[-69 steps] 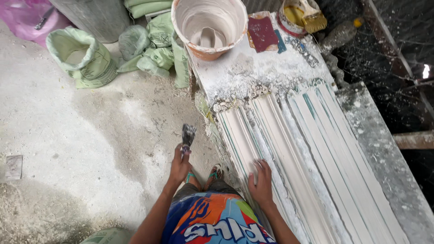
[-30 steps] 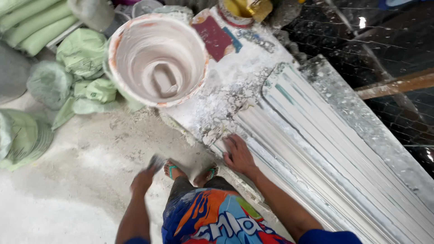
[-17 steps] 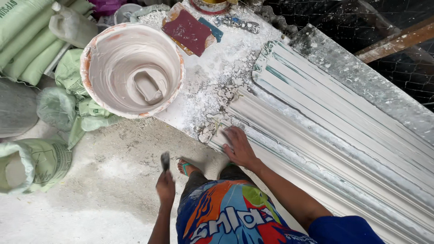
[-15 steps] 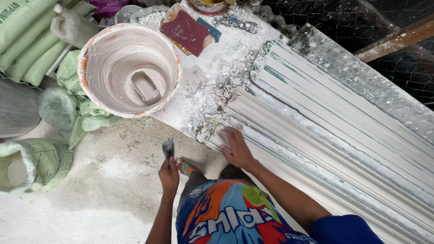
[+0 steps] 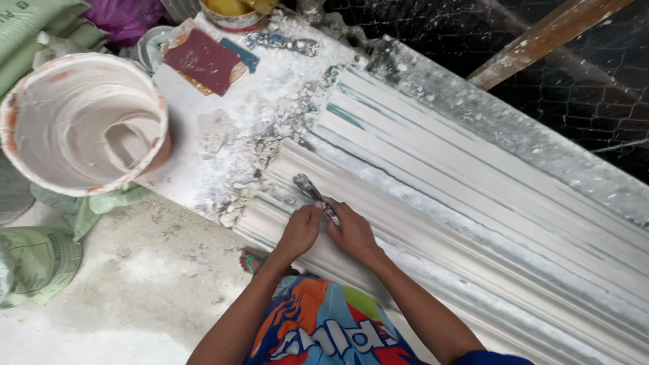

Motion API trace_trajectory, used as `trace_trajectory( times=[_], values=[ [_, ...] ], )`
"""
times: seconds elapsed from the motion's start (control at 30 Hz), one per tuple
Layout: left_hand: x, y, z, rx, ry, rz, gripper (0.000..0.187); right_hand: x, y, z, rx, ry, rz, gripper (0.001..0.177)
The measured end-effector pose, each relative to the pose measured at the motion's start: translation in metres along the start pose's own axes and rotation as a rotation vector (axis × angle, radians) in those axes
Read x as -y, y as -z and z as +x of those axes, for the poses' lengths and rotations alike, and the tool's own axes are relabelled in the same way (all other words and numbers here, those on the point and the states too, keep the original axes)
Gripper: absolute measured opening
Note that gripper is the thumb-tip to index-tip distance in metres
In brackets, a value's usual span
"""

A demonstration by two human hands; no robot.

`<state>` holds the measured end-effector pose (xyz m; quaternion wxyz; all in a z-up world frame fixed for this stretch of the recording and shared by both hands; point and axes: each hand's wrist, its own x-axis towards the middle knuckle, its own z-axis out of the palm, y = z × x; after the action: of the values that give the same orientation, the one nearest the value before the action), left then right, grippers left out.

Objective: The person uses a scraper to remove residue from the surface of stacked white mold pieces. They work methodically along the length of each piece, scraping off excess material and occasionally adjusting their grip.

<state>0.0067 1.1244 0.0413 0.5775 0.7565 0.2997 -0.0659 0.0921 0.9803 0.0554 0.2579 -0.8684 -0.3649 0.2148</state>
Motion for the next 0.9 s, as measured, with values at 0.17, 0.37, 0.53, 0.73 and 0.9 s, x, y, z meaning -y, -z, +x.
trace_trajectory(
  times=[0.17,0.37,0.53,0.73,0.9],
  values=[
    [-0.060,-0.004,-0.005,-0.193,-0.215,0.488,0.053,-0.058,0.030,0.025,0.077,-0.100,-0.188,0.046],
    [-0.062,-0.013,0.032,-0.099,-0.270,0.920,0.047,-0.071,0.054,0.048,0.213,-0.057,-0.255,0.044],
    [-0.009,-0.075,0.091,-0.162,-0.525,0.980,0.034,-0.078,0.107,0.035,0.325,-0.137,-0.295,0.042],
    [-0.007,-0.080,0.097,-0.150,-0.831,1.014,0.028,-0.071,0.127,0.040,0.452,-0.180,-0.415,0.039],
    [0.002,0.016,0.125,-0.254,-0.691,1.152,0.010,-0.037,0.081,0.116,0.395,0.054,-0.417,0.040]
  ],
)
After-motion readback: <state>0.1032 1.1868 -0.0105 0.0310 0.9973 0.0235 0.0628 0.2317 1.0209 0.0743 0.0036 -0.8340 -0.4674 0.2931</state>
